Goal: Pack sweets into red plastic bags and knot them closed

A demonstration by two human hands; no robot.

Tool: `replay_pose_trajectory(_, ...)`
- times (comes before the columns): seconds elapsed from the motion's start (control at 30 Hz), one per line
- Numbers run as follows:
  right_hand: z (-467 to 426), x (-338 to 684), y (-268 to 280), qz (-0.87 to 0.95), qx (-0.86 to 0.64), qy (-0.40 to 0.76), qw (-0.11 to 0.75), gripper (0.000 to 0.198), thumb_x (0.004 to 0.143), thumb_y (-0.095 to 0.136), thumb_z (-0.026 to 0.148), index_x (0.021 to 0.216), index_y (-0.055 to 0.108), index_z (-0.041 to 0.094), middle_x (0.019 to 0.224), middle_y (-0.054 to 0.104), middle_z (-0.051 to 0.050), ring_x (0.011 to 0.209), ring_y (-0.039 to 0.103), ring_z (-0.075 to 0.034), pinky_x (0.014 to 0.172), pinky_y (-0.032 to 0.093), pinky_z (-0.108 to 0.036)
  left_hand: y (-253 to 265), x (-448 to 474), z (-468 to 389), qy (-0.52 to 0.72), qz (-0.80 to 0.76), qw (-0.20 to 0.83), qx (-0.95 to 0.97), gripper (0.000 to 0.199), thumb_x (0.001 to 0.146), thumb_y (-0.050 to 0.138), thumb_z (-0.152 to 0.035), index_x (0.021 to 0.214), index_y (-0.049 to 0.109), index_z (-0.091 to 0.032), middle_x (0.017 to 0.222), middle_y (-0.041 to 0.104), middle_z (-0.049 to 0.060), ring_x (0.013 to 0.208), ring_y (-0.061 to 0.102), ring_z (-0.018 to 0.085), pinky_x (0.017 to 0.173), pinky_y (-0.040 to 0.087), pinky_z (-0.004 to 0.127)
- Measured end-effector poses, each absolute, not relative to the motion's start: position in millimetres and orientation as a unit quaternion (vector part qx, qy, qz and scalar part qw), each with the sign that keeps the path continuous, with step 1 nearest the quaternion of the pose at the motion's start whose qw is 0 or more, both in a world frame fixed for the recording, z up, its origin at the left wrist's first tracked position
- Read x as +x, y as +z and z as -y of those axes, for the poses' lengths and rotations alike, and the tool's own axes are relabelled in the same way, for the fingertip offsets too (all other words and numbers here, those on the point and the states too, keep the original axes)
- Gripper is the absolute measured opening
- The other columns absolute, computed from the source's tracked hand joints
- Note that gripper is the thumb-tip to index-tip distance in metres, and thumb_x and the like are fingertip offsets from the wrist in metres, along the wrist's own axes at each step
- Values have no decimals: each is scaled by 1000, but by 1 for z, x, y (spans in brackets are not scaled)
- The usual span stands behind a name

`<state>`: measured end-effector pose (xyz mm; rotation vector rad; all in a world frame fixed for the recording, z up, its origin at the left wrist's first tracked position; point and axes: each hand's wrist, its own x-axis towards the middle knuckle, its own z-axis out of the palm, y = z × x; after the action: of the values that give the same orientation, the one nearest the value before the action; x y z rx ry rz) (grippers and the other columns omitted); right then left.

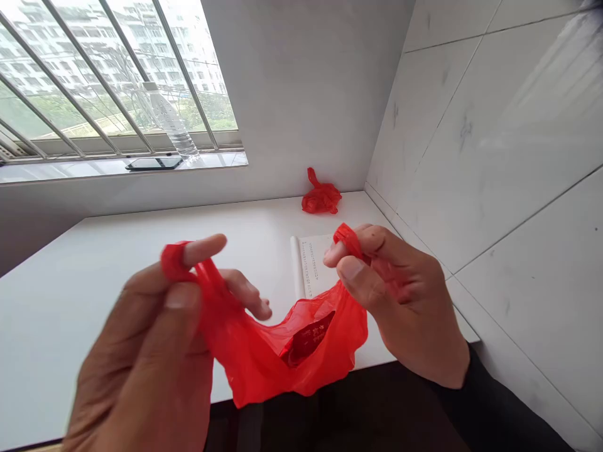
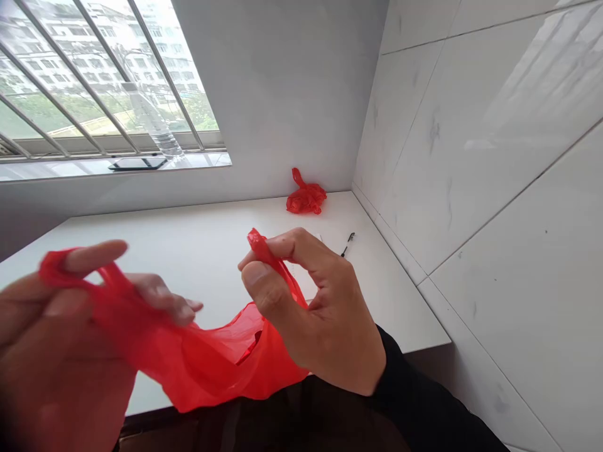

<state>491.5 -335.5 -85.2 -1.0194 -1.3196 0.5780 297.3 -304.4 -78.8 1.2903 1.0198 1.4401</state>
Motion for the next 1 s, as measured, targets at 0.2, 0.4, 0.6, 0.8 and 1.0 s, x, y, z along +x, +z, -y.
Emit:
replay_pose_trajectory(0.2, 336, 488, -92, 706, -387, 277, 524, 14, 98, 64, 25, 84, 66, 22, 119, 66, -5, 132, 55, -24, 106, 52, -38, -93, 309, 316, 351, -404, 469, 703, 53, 75, 81, -37, 125, 65, -33, 101, 70, 7, 80, 69, 24, 63, 60, 27)
replay_pose_trajectory(0.4, 331, 492, -99, 752, -346, 275, 490, 17, 105, 57, 31, 99, 71, 24, 113, 71, -5, 144, 43, -21, 119, 42, -41, -98, 316, 307, 330, -412, 541, 655, 31, 87, 66, -45, 69, 55, -22, 63, 44, -1, 55, 38, 12, 46, 37, 21)
replay_pose_trajectory(0.6, 331, 490, -104, 712, -369, 300, 516, 15, 102, 59, 23, 101, 73, 19, 105, 73, -6, 123, 63, -19, 100, 56, -32, -101, 322, 303, 302, -427, 523, 673, 29, 85, 69, -40, 70, 54, -21, 62, 42, -3, 55, 34, 11, 46, 31, 21)
replay_pose_trajectory(0.8, 335, 492, -110, 722, -369, 257, 526, 16, 99, 63, 18, 109, 75, 15, 126, 70, -6, 122, 63, -15, 102, 54, -24, -111, 320, 298, 323, -478, 476, 664, 27, 92, 60, -39, 79, 43, -24, 67, 41, -5, 57, 35, 11, 47, 32, 21)
replay_pose_trajectory(1.0, 326, 494, -117, 715, -380, 279, 517, 43, 100, 53, 7, 141, 58, 18, 135, 65, -2, 130, 56, -13, 112, 45, -26, -109, 312, 300, 309, -380, 551, 675, 23, 99, 55, -42, 84, 51, -24, 75, 44, -3, 64, 38, 11, 55, 41, 20)
